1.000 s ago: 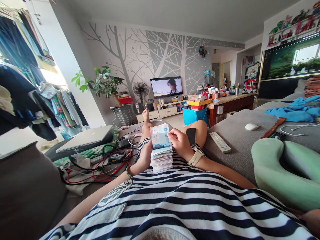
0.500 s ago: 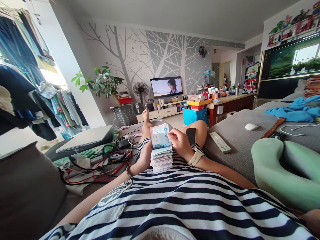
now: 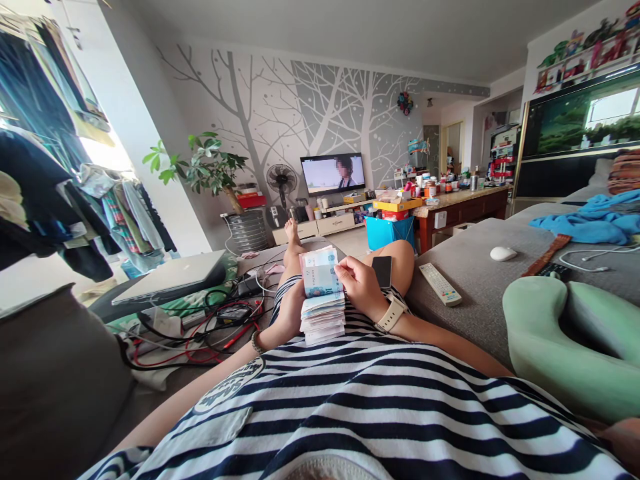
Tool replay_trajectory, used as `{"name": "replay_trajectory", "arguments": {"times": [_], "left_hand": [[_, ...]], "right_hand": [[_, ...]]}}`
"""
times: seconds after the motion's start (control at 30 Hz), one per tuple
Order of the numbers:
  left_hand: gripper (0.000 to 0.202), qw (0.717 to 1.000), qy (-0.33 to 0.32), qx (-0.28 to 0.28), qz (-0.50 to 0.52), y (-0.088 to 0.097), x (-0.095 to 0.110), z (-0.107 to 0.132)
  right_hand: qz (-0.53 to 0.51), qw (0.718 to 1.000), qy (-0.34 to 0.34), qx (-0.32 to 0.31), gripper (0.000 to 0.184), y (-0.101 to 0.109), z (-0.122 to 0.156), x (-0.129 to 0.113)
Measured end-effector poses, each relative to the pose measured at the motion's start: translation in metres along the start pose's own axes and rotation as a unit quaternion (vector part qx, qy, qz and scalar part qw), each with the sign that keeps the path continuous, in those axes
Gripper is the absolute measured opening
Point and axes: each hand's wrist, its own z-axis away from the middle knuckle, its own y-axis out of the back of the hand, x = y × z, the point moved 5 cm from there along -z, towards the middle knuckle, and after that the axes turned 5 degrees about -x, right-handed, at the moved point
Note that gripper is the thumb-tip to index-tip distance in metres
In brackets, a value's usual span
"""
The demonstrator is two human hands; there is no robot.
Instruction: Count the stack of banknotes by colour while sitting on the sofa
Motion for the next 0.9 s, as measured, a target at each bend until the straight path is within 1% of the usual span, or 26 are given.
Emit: {"name": "replay_trajectory", "arguments": {"times": [0.07,0.23,0.4,0.47,0.57,0.73,0.8,0.9], "left_hand": [[0.021,1.000,0.009,0.001,0.010,0.000,0.001,0.001],[0.020,1.000,0.006,0.000,0.027,-0.001,0.005,0.001],[0.022,0.992,0.042,0.001,0.118,-0.004,-0.001,-0.002],[0.023,0.989,0.062,0.006,0.137,-0.004,-0.002,-0.002],[0.024,0.986,0.080,0.015,0.145,-0.004,0.003,-0.001],[0.026,0.984,0.089,0.006,0.157,-0.005,0.014,0.004],[0.024,0.987,0.079,0.006,0.139,-0.004,0.013,0.004],[0.021,0.993,0.051,0.000,0.107,-0.004,0.004,0.001]], "right_hand": [[0.003,1.000,0.000,-0.001,0.036,0.000,0.000,0.000],[0.003,1.000,0.000,0.000,0.036,0.000,0.000,0.001],[0.000,1.000,0.002,0.000,0.037,0.001,0.000,0.000],[-0.006,1.000,0.005,-0.001,0.036,0.001,0.000,0.000],[-0.006,1.000,0.009,-0.001,0.036,0.001,0.000,0.001],[-0.005,1.000,0.012,0.000,0.037,0.001,0.000,0.001],[-0.007,1.000,0.014,0.001,0.036,0.001,0.000,0.000],[-0.007,1.000,0.013,0.004,0.035,0.001,0.000,0.000]]}}
